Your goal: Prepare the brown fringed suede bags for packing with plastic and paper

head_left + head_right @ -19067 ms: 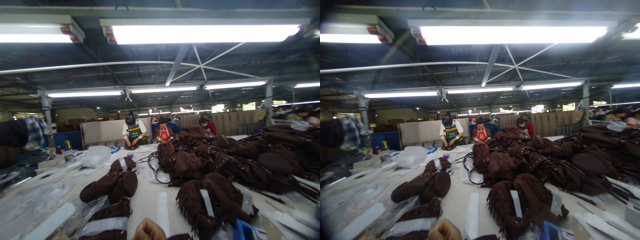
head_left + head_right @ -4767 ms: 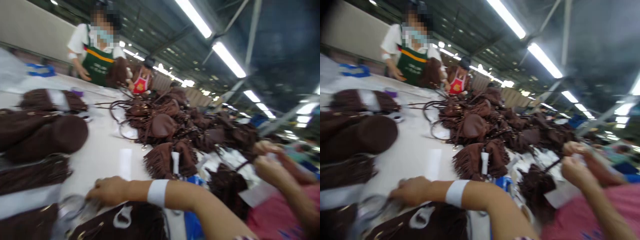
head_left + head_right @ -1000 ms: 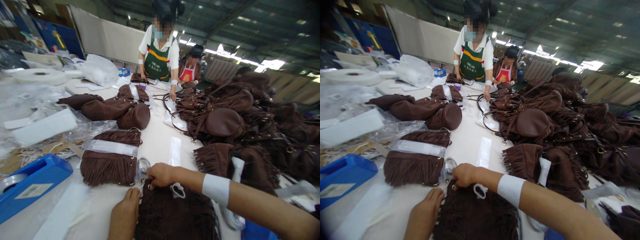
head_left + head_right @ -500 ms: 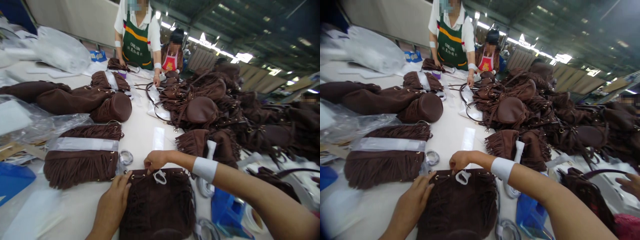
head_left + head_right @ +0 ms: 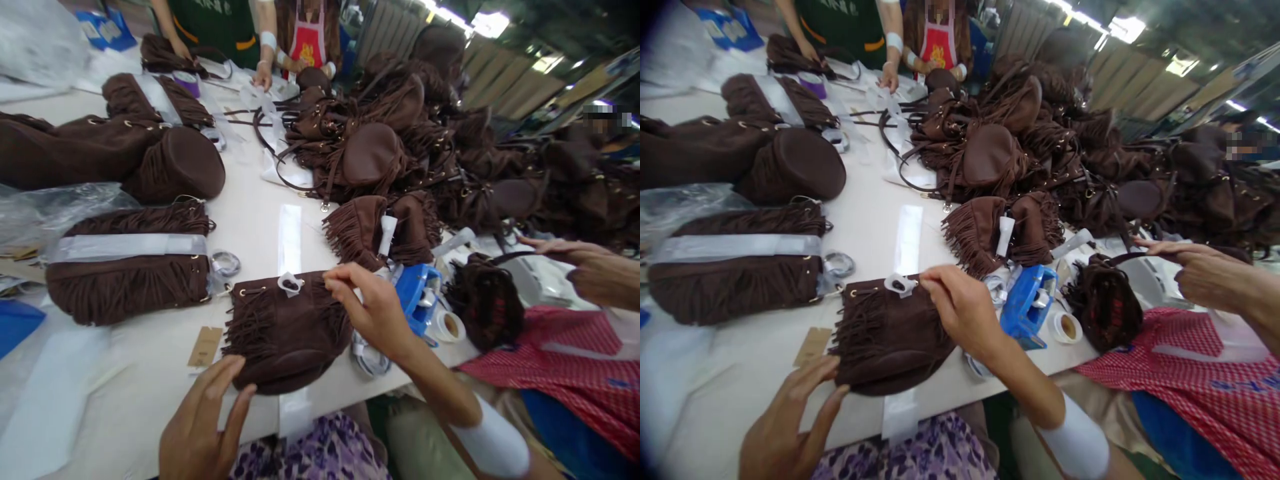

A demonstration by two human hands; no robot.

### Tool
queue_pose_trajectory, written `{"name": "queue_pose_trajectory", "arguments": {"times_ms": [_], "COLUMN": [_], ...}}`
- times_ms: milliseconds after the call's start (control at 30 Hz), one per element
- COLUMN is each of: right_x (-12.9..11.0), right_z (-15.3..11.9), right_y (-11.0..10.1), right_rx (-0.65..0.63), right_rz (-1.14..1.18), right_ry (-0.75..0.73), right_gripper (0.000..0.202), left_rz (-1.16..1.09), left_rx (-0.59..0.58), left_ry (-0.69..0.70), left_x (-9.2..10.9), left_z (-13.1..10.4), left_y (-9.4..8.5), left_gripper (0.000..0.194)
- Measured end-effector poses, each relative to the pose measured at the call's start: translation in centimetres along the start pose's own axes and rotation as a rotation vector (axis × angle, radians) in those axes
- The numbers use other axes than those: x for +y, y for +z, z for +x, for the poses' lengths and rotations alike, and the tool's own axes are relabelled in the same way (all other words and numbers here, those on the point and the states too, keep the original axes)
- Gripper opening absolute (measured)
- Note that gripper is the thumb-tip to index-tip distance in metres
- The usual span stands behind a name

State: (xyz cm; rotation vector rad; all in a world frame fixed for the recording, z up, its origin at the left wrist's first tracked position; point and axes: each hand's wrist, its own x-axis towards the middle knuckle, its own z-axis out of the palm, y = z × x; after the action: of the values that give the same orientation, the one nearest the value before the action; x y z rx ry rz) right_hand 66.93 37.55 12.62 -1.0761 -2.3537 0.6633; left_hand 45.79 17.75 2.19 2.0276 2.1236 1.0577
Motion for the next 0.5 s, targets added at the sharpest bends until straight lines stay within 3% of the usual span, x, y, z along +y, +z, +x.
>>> {"name": "queue_pose_trajectory", "arguments": {"times_ms": [67, 100, 167, 233, 367, 500], "right_x": [0.0, 0.3, 1.5, 3.0, 5.6, 5.9], "right_z": [-5.4, -7.4, -10.2, -11.5, -11.8, -11.6], "right_y": [0.4, 0.9, 2.2, 3.4, 5.3, 5.5], "right_rx": [0.063, 0.029, -0.088, -0.161, -0.107, -0.153], "right_rz": [0.051, 0.052, 0.032, -0.011, -0.144, -0.223], "right_ry": [-0.036, -0.050, -0.082, -0.114, -0.108, -0.071], "right_gripper": [0.019, 0.030, 0.059, 0.066, 0.041, 0.037], "left_rz": [0.016, 0.028, 0.034, 0.020, 0.053, 0.097], "left_rx": [-0.093, -0.142, -0.223, -0.258, -0.234, -0.196], "left_ry": [0.006, 0.003, 0.040, 0.096, 0.195, 0.209], "left_x": [0.6, 0.5, -0.3, -1.2, -1.7, -2.0], "left_z": [-1.1, -1.3, -1.0, -0.2, 1.5, 1.2], "left_y": [1.2, 1.9, 3.1, 3.4, 2.6, 2.4], "left_gripper": [0.063, 0.064, 0.048, 0.035, 0.028, 0.031]}}
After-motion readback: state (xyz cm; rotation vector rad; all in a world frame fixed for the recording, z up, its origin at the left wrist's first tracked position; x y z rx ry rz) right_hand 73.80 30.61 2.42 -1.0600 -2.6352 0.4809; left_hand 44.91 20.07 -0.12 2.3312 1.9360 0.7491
